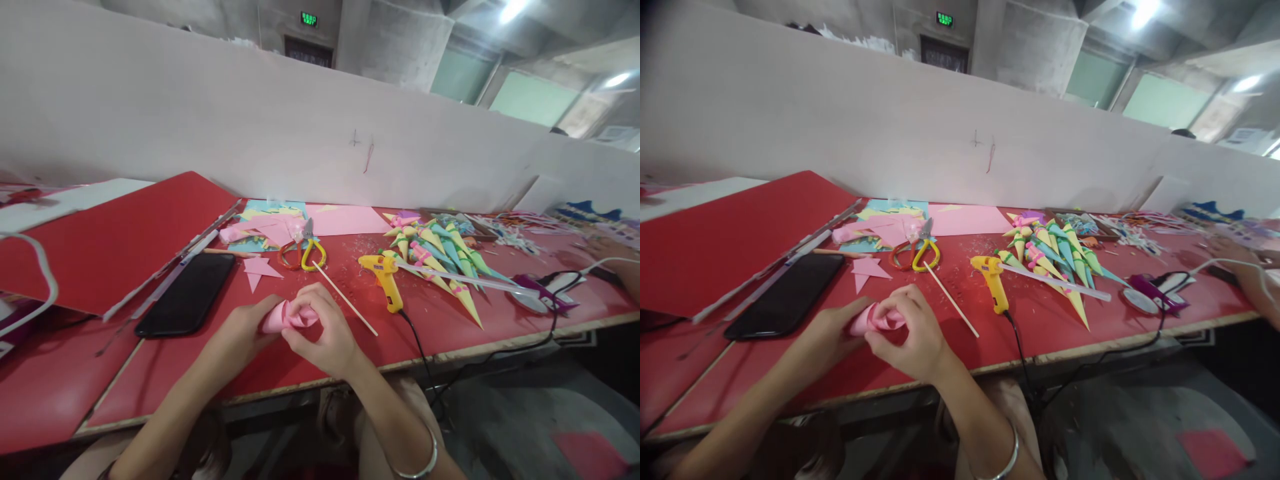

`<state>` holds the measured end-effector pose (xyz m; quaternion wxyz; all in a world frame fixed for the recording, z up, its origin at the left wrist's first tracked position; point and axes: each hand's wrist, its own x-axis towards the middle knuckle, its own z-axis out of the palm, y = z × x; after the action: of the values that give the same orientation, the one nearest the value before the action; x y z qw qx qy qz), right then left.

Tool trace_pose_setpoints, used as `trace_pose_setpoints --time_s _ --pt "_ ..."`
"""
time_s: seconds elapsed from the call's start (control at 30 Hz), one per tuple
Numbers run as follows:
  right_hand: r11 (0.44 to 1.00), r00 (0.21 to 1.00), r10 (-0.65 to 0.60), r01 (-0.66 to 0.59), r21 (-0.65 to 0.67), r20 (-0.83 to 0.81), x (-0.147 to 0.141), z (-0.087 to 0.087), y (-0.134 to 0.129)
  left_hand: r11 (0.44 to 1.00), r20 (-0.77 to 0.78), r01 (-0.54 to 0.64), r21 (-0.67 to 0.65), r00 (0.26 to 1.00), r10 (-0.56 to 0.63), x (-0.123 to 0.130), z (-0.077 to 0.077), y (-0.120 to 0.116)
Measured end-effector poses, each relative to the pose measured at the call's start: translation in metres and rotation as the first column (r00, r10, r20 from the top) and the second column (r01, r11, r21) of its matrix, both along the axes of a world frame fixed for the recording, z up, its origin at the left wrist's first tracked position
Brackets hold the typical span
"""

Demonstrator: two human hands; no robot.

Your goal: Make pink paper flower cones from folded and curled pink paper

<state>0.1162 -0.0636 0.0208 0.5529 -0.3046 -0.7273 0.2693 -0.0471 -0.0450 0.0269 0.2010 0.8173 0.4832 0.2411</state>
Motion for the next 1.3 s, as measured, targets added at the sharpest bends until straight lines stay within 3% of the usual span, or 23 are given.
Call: trace_pose_setpoints --time_s 0.4,0.8,0.93,1.13,1.3 --pt "1.000 0.999 0.031 -0.031 -0.004 0.012 0.0076 -0.0012 0.0046 0.991 -0.224 -0.086 0.107 0.969 0.108 -0.0012 -0.0012 -0.0010" --pt "0.998 0.997 0.031 -0.034 -0.052 -0.064 0.0068 -0.0034 0.0037 0.986 0.028 -0.038 0.160 0.999 0.034 0.0011 -0.0027 0.0037" --pt "0.996 0.997 0.040 -0.045 -0.073 -0.063 0.0067 -0.0042 0.0039 0.998 0.068 -0.006 0.066 0.998 0.001 0.0015 0.0005 0.0022" --pt "0.995 0.996 0.048 -0.054 -0.081 -0.072 0.0039 -0.0075 0.0068 0.989 0.009 -0.029 -0.142 0.999 0.031 0.0005 -0.0023 0.0010" --pt "0.991 0.994 0.050 -0.061 -0.117 -0.092 0.0034 -0.0082 0.0071 1.000 0.018 -0.014 0.004 1.000 0.014 0.0008 -0.0035 0.0003"
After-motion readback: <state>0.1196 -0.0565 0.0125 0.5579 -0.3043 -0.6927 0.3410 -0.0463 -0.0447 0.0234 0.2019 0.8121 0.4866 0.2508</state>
